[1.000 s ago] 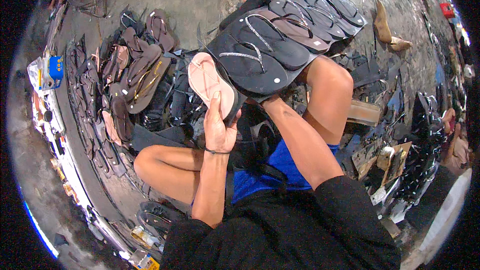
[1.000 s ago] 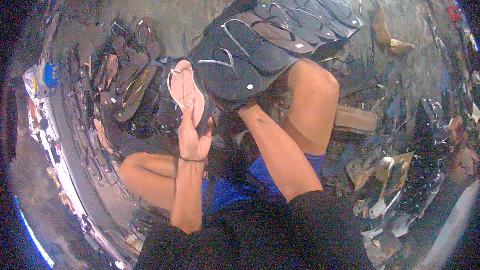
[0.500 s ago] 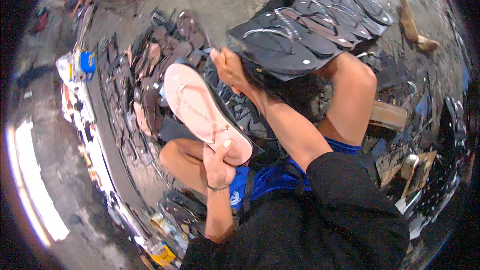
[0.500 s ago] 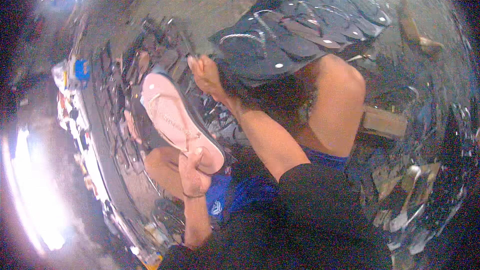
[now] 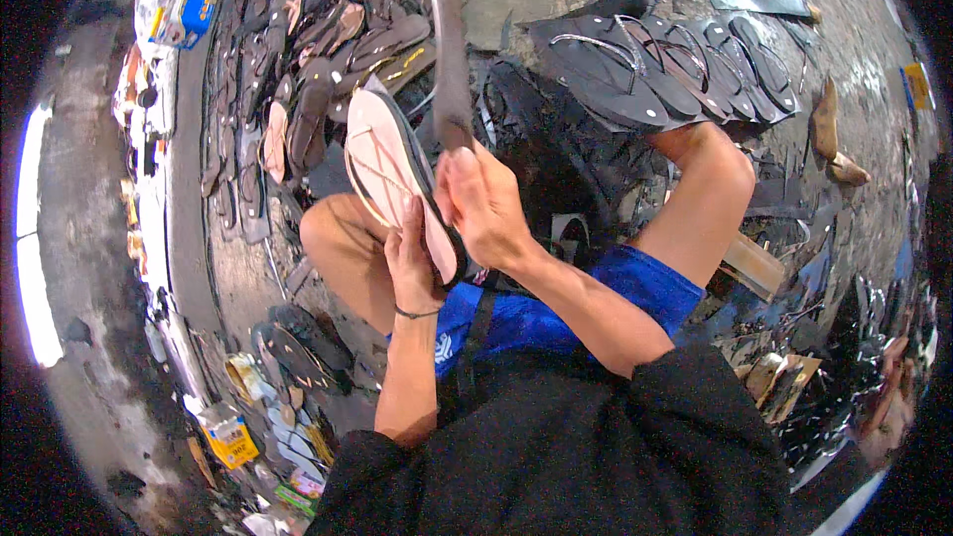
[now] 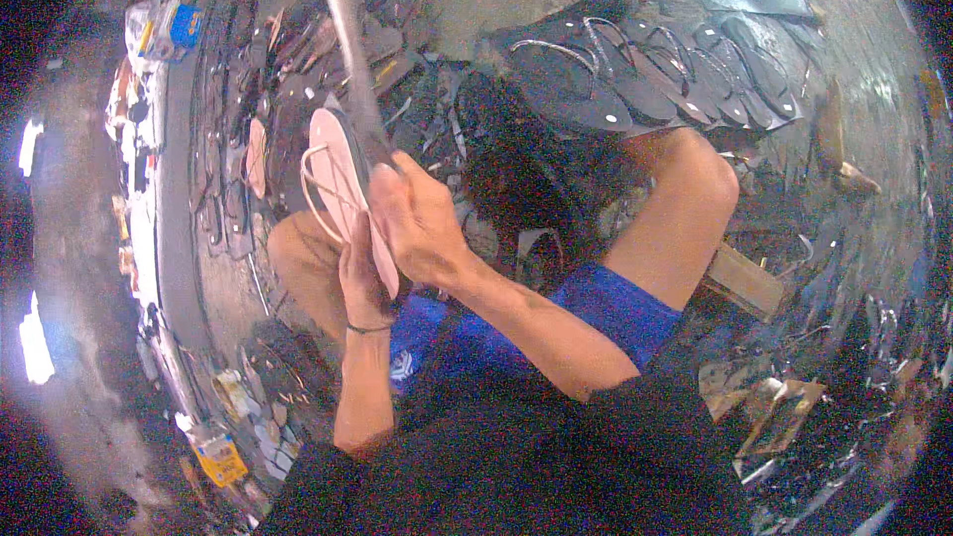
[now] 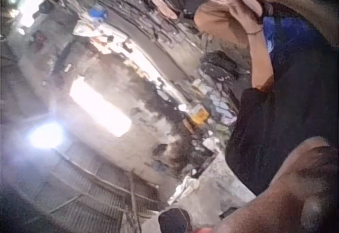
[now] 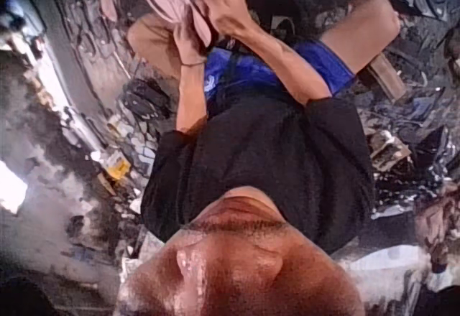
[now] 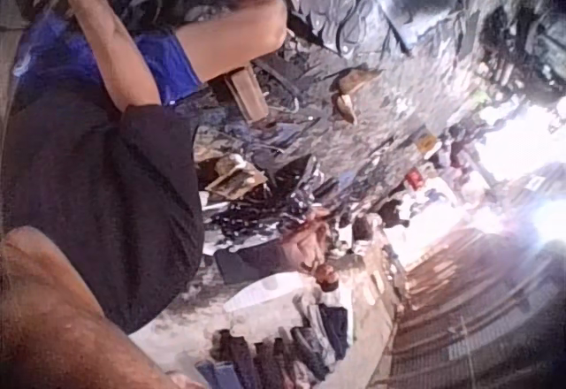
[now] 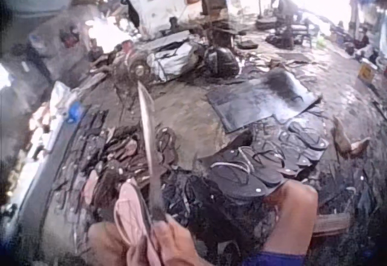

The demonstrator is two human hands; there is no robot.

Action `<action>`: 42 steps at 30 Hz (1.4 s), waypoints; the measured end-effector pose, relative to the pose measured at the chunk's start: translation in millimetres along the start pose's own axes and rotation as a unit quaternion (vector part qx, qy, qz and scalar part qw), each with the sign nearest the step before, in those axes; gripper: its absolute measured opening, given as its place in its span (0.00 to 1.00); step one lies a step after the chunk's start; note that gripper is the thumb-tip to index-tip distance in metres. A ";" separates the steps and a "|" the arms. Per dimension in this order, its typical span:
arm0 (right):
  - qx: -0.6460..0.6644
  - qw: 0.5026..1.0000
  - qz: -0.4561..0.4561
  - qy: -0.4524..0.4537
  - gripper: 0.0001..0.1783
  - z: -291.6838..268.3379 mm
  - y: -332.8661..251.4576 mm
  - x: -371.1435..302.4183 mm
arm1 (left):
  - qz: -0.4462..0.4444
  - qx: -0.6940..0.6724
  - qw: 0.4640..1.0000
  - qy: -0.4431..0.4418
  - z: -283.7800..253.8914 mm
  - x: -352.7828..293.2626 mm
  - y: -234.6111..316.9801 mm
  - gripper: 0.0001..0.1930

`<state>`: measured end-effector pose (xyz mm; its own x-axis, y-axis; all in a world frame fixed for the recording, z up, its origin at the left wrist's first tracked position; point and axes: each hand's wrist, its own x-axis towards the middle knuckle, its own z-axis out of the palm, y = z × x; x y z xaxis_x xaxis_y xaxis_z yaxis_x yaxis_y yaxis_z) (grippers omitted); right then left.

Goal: The person sits on the floor and uses a knife to scrape and trim the straps and soles of several flip-flops. The person handles multiple sandals one at a time, turning them over and scraping the surfaces before placing them aside.

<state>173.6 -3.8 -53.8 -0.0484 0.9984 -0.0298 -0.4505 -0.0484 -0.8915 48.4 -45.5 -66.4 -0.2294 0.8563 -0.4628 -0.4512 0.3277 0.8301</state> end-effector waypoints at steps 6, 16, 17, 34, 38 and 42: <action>-0.272 0.954 0.117 -0.047 0.20 -61.6 -63.1 -80.7 | 0.012 -0.027 0.999 0.036 -31.1 -31.5 13.7 0.17; -0.380 0.896 0.144 -0.178 0.20 -79.2 -82.2 -151.7 | 0.033 -0.086 0.996 -0.014 -40.6 -72.5 0.5 0.13; -0.395 0.895 0.120 -0.168 0.20 -74.5 -76.8 -149.9 | 0.045 -0.067 0.997 -0.003 -39.1 -75.5 -0.1 0.13; -0.281 0.958 0.053 -0.024 0.24 -13.7 24.3 48.7 | 0.000 0.042 0.999 0.001 -34.4 -106.0 -28.4 0.14; -0.229 0.950 0.157 -0.143 0.24 -34.6 -2.8 -5.7 | 0.002 0.257 0.958 -0.131 -74.0 -116.0 -26.1 0.34; -0.192 0.976 -0.029 -0.099 0.19 -6.8 -32.1 -37.9 | 0.035 0.001 0.989 -0.146 -58.7 -43.4 61.7 0.28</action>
<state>195.9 -39.9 -27.1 -0.2221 0.9718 0.0797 -0.0914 0.0606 -0.9940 -20.1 -85.9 -13.3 -0.0014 0.9557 -0.2943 -0.4403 0.2636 0.8583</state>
